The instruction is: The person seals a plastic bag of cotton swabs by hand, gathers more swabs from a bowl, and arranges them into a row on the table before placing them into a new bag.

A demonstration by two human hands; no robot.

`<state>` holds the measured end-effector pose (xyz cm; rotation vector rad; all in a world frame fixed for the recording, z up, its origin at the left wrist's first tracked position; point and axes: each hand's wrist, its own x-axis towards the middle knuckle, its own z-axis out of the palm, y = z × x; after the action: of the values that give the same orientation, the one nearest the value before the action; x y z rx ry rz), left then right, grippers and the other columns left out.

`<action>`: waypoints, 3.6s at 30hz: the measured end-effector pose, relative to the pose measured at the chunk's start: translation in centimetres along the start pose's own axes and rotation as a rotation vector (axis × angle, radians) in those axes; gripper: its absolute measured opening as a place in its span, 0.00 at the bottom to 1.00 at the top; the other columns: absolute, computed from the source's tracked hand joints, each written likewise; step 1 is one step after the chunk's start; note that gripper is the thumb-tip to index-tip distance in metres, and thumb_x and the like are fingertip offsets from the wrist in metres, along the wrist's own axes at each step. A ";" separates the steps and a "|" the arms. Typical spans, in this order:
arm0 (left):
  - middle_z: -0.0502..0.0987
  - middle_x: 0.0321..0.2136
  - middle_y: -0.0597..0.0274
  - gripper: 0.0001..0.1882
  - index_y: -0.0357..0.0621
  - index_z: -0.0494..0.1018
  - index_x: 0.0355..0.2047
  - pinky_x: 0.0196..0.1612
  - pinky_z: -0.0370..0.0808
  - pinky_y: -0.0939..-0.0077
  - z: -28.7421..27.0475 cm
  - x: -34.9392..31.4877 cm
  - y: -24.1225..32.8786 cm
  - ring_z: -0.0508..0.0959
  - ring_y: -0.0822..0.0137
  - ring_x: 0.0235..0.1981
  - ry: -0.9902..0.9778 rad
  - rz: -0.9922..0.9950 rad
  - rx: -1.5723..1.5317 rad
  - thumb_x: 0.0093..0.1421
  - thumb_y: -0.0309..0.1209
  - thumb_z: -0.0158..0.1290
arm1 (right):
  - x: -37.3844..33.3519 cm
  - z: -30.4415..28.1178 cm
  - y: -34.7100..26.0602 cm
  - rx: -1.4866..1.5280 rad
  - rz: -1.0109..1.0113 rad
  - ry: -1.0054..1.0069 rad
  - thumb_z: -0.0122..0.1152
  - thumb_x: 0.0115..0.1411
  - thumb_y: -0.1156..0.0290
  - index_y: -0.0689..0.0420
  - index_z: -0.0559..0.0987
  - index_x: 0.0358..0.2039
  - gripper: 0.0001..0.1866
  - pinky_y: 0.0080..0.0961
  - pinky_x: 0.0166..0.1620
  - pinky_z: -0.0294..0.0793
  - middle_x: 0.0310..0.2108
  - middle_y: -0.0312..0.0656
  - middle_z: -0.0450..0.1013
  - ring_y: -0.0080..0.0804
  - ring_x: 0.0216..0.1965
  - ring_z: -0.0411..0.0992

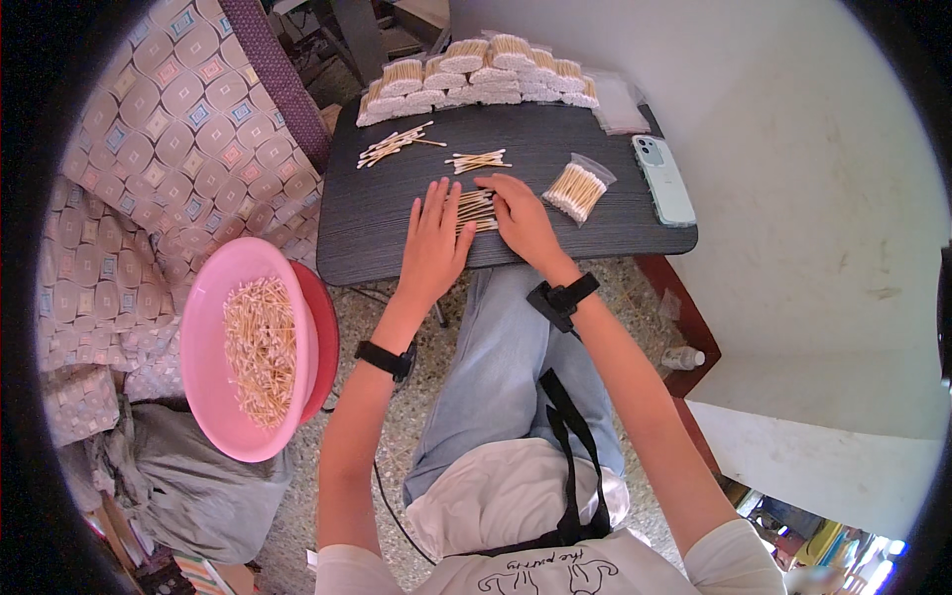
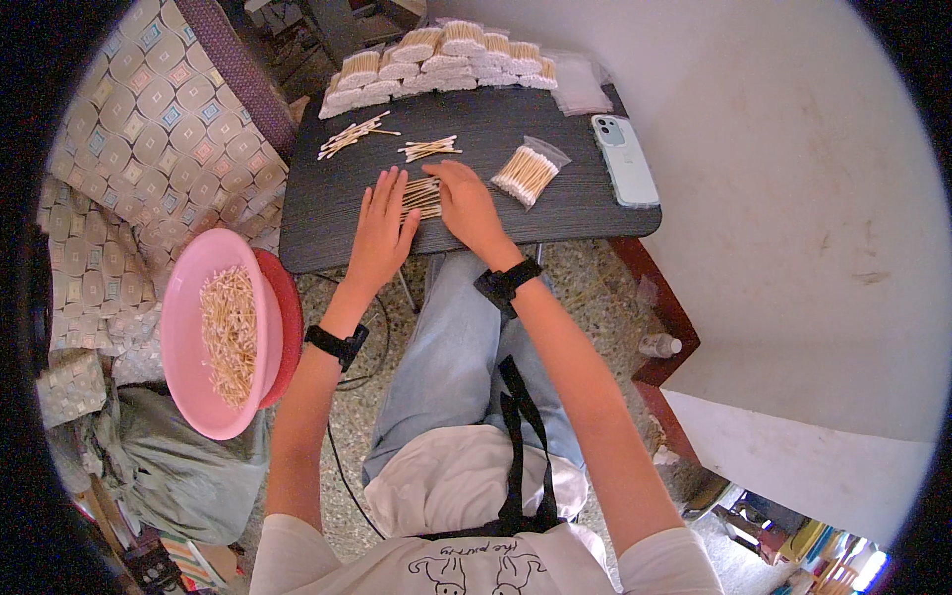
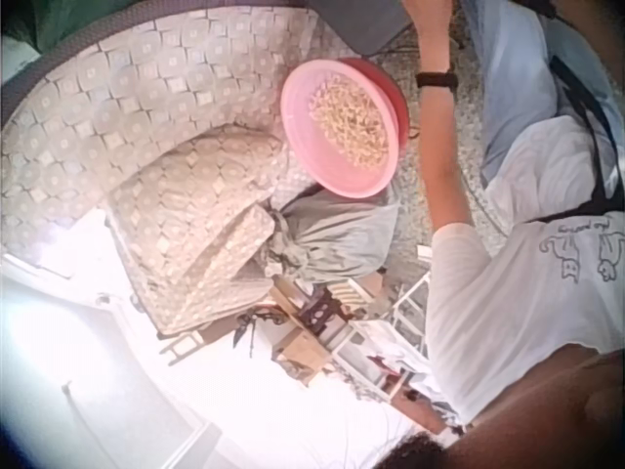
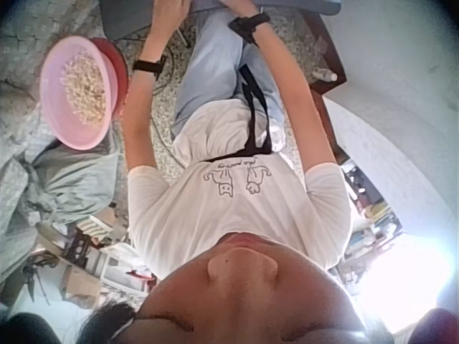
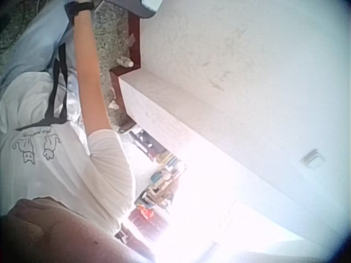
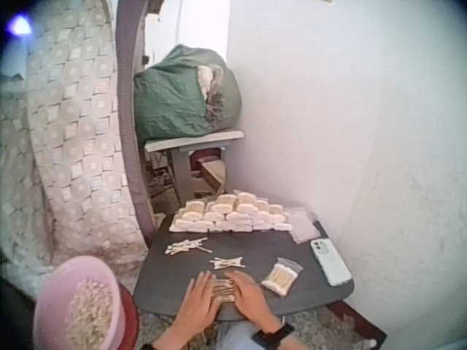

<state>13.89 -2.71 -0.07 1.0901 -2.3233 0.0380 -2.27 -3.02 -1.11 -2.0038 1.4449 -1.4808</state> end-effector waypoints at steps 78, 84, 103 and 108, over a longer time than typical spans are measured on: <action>0.75 0.42 0.54 0.12 0.36 0.68 0.45 0.50 0.68 0.74 2.6 2.4 -2.6 0.74 0.64 0.46 0.349 -0.439 -0.696 0.64 0.27 0.41 | 7.3 -0.8 0.5 -0.373 -0.168 -0.349 0.54 0.55 0.71 0.61 0.75 0.26 0.07 0.42 0.36 0.73 0.29 0.51 0.72 0.51 0.33 0.72; 0.72 0.46 0.52 0.13 0.35 0.66 0.48 0.53 0.67 0.71 2.5 2.2 -2.6 0.72 0.61 0.50 0.329 -0.446 -0.696 0.62 0.23 0.42 | 7.3 -0.5 0.5 -0.374 -0.042 -0.551 0.56 0.55 0.70 0.63 0.76 0.28 0.08 0.42 0.38 0.69 0.29 0.53 0.72 0.52 0.33 0.71; 0.72 0.46 0.51 0.14 0.35 0.66 0.47 0.54 0.66 0.71 2.3 2.3 -2.4 0.72 0.61 0.50 0.317 -0.434 -0.697 0.59 0.20 0.43 | 8.0 -1.2 0.8 -0.317 -0.188 -0.432 0.55 0.47 0.71 0.61 0.79 0.22 0.08 0.41 0.36 0.73 0.22 0.56 0.72 0.54 0.27 0.72; 0.72 0.43 0.50 0.14 0.35 0.67 0.45 0.52 0.67 0.68 2.4 2.3 -2.5 0.72 0.58 0.48 0.352 -0.421 -0.705 0.58 0.20 0.43 | 8.4 -1.1 0.1 -0.321 -0.186 -0.423 0.54 0.47 0.71 0.63 0.79 0.21 0.08 0.41 0.35 0.73 0.22 0.56 0.72 0.53 0.27 0.72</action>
<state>13.35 -6.56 -1.46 1.0548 -1.5571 -0.6439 -3.32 -9.59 4.14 -2.5094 1.4059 -0.8370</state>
